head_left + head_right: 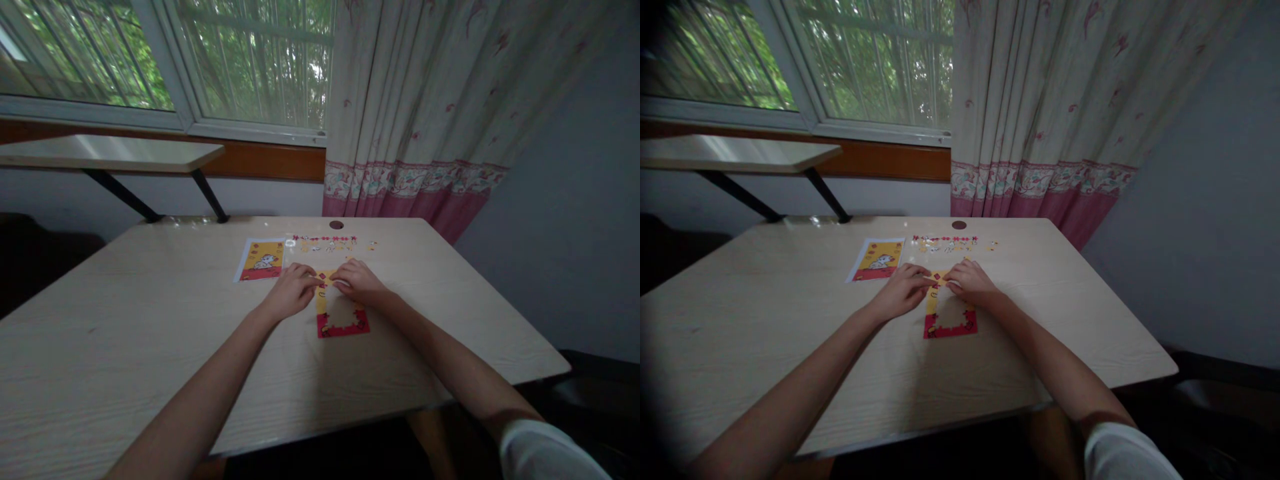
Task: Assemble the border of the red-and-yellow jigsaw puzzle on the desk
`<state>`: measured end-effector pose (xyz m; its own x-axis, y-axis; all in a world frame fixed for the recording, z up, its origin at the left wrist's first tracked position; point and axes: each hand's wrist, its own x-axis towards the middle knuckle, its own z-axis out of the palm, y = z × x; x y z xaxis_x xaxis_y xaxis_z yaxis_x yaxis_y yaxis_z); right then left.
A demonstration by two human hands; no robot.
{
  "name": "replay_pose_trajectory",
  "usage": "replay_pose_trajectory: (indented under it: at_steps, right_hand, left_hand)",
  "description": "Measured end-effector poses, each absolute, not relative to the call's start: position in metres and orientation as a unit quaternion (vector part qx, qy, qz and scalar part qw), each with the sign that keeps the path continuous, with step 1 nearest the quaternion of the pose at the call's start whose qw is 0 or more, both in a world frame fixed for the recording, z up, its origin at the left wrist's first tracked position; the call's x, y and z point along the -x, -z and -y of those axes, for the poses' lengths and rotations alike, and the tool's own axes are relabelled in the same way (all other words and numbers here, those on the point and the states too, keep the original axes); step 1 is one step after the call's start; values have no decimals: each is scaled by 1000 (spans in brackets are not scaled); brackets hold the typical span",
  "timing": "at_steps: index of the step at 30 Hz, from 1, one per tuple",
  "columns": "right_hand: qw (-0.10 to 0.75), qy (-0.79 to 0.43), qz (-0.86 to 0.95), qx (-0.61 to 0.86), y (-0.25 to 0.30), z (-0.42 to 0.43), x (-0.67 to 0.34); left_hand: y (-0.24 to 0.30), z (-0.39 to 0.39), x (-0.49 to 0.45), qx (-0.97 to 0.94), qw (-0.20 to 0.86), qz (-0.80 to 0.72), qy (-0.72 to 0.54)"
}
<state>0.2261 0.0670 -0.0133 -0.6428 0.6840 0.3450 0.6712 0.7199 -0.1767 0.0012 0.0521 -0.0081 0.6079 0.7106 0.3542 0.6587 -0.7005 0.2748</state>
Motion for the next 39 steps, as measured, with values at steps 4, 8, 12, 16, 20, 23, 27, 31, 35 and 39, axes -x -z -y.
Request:
replay_pose_trajectory:
  at_steps: [4, 8, 12, 16, 20, 23, 27, 31, 35, 39]
  right_hand:
    - [199, -18, 903, 381, 13, -65, -231]
    - [185, -21, 905, 383, 13, -63, -230]
    - [180, -21, 906, 382, 12, -63, -228]
    - [187, -32, 906, 377, 13, -63, -229]
    - [195, -42, 908, 367, 15, -63, -229]
    - [193, -43, 909, 368, 15, -63, -230]
    - [189, -33, 909, 370, 14, -63, -229]
    - [182, -18, 914, 363, 12, -62, -228]
    - [183, -18, 914, 362, 11, -62, -229]
    - [185, -28, 913, 364, 11, -63, -230]
  left_hand:
    - [10, -53, -1, -895, 64, -385, -214]
    - [11, -54, -1, -896, 70, -382, -214]
    - [9, -53, -3, -898, 52, -384, -206]
    - [7, -52, -6, -902, 57, -380, -196]
    - [10, -55, -4, -898, 88, -374, -213]
    - [13, -57, -1, -893, 99, -373, -232]
    - [14, -58, -1, -895, 91, -370, -232]
    - [11, -55, -3, -908, 71, -352, -218]
    - [10, -54, -4, -913, 54, -348, -208]
    - [10, -54, -5, -912, 41, -356, -199]
